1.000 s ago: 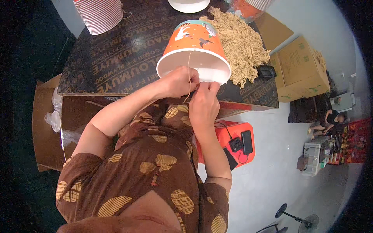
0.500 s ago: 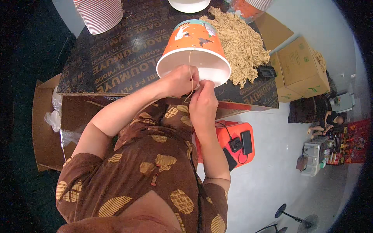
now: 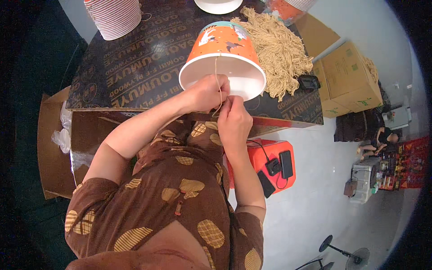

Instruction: Attaching string handles to decorative paper buckets for packaging.

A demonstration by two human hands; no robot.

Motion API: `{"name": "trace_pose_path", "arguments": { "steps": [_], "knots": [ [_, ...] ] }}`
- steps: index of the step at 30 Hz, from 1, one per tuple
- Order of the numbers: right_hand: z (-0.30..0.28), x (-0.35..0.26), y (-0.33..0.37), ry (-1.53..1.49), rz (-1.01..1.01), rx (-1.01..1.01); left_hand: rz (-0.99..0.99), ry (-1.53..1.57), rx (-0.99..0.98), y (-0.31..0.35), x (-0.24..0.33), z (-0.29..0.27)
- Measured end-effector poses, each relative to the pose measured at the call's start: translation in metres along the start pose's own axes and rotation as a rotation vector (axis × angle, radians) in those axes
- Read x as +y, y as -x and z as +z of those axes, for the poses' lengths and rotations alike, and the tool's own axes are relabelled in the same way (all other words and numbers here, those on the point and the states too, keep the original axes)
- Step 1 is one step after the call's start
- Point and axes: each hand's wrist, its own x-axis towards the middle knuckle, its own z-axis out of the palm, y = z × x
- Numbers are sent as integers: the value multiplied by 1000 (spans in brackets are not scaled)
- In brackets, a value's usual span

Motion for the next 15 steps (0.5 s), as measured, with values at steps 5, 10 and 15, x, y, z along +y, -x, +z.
{"name": "trace_pose_path", "arguments": {
  "steps": [5,10,15],
  "knots": [
    [0,0,-1,-15,30,5,-8,-8,-40,-1,-1,-2],
    [3,2,-2,-64,15,32,-29,59,-61,-1,0,-3],
    [2,-1,-3,-73,45,28,-31,124,-57,-3,-8,-1]
  ]
}}
